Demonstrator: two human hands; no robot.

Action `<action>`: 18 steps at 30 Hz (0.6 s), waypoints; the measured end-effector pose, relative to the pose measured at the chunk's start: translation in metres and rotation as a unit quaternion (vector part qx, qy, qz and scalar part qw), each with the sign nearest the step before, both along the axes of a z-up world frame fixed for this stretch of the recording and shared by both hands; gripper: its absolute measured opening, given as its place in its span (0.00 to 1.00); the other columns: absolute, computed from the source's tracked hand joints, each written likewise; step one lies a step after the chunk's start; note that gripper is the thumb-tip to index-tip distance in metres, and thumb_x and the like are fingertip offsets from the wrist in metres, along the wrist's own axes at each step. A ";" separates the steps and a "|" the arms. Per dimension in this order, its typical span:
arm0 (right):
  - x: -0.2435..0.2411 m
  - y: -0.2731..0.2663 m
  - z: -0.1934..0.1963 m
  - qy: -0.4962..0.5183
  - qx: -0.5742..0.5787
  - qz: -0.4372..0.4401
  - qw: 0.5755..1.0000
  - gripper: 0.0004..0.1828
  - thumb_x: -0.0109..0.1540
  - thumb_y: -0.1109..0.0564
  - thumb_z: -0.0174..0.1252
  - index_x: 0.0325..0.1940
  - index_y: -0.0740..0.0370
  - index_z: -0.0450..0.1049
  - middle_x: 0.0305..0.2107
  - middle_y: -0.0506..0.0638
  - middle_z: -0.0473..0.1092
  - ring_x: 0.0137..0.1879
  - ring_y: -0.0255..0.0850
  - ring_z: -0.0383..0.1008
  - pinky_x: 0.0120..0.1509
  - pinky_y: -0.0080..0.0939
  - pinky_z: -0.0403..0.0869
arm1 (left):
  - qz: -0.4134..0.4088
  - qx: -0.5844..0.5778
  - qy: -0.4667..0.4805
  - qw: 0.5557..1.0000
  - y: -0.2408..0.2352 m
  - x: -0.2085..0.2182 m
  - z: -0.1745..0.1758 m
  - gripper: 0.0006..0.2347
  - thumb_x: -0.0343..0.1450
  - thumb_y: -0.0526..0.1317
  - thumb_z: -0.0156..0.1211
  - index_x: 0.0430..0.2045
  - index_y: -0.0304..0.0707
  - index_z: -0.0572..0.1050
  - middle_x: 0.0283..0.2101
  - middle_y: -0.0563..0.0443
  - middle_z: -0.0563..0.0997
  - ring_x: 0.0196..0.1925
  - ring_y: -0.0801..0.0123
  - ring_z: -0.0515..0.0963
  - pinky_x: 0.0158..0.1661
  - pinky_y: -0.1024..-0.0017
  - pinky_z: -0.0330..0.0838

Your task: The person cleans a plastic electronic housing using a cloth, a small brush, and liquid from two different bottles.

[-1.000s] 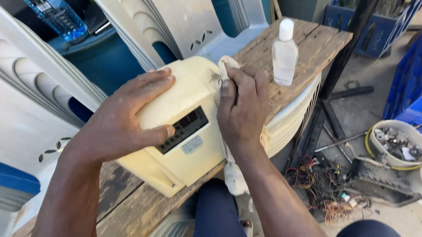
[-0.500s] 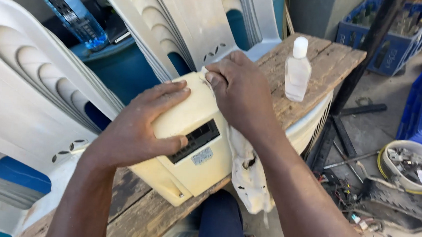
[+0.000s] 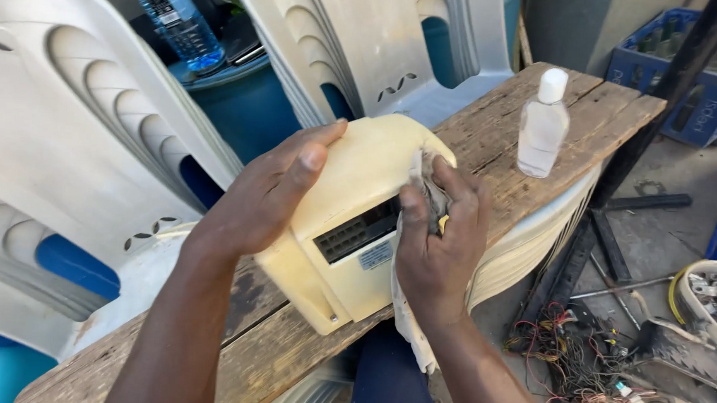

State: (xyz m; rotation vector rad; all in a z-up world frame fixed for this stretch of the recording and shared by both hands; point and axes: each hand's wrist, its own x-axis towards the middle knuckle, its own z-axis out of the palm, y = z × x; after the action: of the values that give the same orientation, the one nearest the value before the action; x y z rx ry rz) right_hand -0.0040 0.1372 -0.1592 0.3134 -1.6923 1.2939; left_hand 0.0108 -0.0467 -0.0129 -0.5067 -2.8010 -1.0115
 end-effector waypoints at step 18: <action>0.022 -0.023 -0.018 -0.151 0.091 -0.050 0.983 0.22 0.71 0.44 0.54 0.60 0.59 0.81 0.48 0.56 0.73 0.52 0.52 0.77 0.52 0.53 0.75 | 0.025 -0.017 -0.011 0.999 0.007 0.001 -0.002 0.38 0.74 0.66 0.31 0.74 0.41 0.61 0.78 0.48 0.65 0.80 0.59 0.61 0.71 0.57 0.53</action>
State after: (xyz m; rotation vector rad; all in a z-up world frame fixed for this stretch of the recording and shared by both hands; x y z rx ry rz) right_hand 0.0184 0.1144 -0.1776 0.1395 -2.0632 1.1571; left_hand 0.0122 -0.0402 -0.0145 -0.4311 -2.8392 -0.9659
